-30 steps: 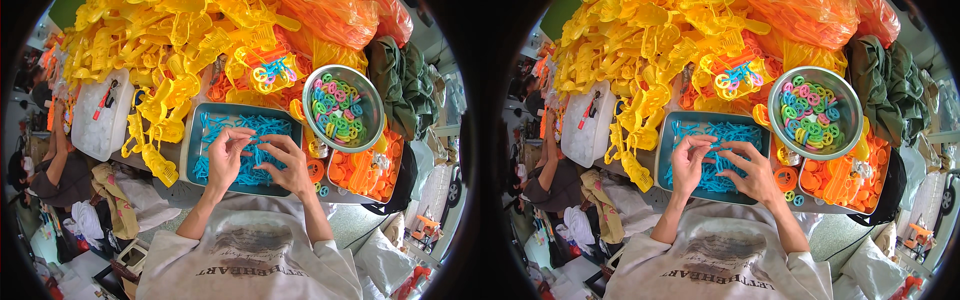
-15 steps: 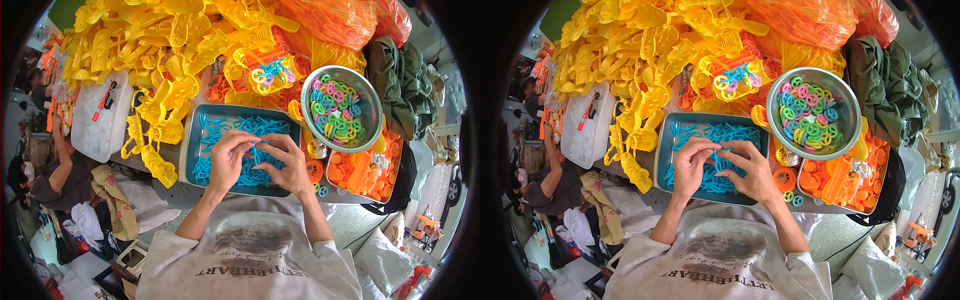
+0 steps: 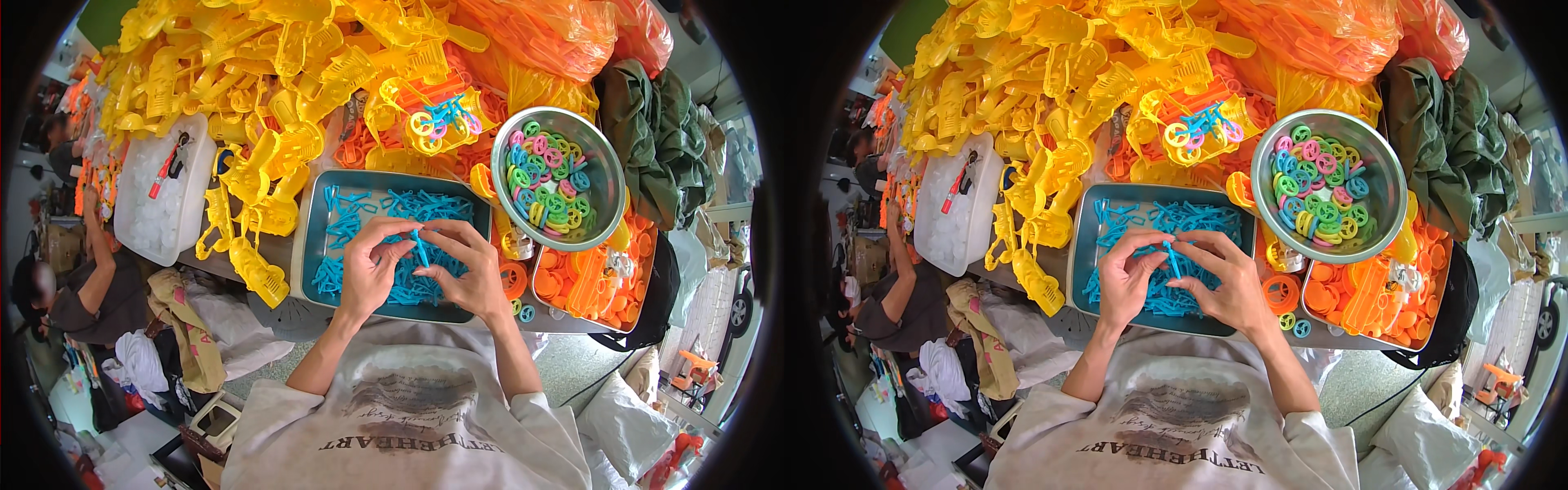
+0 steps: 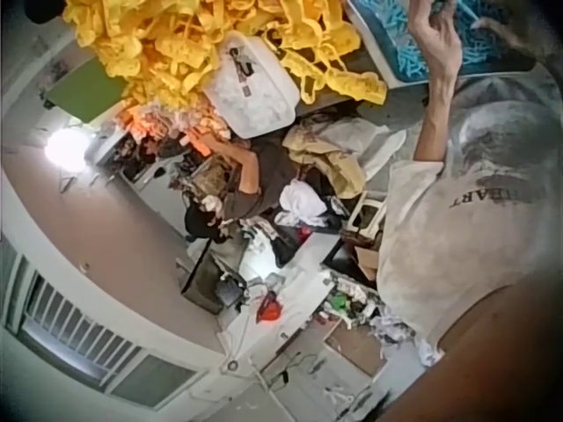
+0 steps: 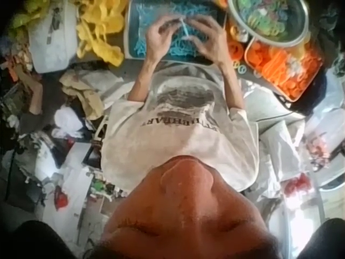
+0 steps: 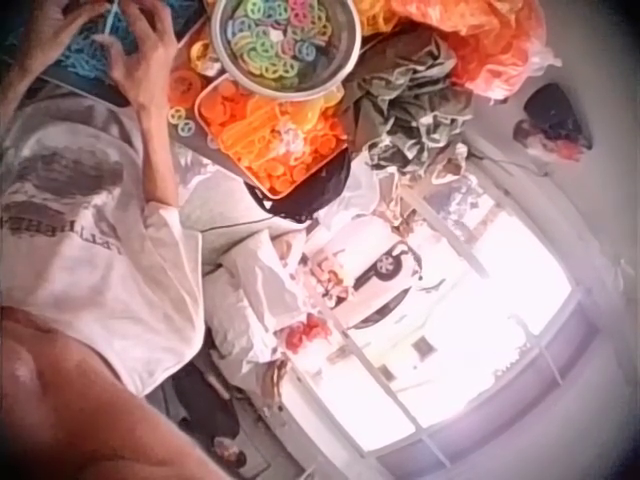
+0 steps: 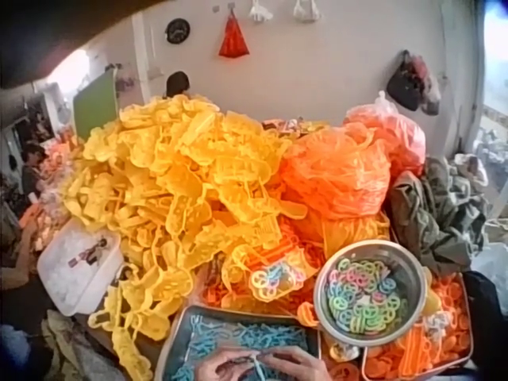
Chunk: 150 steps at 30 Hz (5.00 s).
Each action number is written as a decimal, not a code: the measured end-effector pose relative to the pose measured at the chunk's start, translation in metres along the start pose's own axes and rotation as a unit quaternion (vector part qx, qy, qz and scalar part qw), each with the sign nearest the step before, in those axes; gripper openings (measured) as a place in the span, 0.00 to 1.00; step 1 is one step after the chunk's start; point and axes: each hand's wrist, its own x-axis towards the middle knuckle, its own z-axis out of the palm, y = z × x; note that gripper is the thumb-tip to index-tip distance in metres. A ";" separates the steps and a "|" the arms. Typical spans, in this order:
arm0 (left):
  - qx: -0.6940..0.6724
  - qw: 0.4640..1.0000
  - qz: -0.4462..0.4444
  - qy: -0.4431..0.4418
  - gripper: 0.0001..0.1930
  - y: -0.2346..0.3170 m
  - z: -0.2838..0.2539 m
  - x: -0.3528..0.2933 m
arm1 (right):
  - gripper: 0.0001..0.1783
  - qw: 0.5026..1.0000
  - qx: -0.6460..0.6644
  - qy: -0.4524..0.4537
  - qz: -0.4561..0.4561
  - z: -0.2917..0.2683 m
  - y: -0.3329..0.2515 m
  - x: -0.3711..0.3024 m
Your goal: Assembling small colored plastic rings onto blue plastic strips and placing them in a bowl.
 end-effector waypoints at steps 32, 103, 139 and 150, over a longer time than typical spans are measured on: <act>-0.257 0.951 -0.174 0.009 0.07 -0.006 0.003 -0.002 | 0.11 0.998 0.026 -0.061 -0.014 -0.006 0.002 0.000; -0.145 0.930 -0.297 -0.162 0.17 -0.005 -0.039 0.022 | 0.13 0.968 0.168 -0.025 0.187 0.014 0.003 -0.004; -0.328 0.812 -0.374 -0.304 0.20 -0.005 -0.037 0.020 | 0.08 0.965 0.144 -0.036 0.215 0.013 -0.025 -0.002; -0.339 0.782 -0.426 -0.303 0.28 0.001 -0.044 0.025 | 0.09 0.962 0.174 -0.039 0.209 0.020 -0.019 -0.008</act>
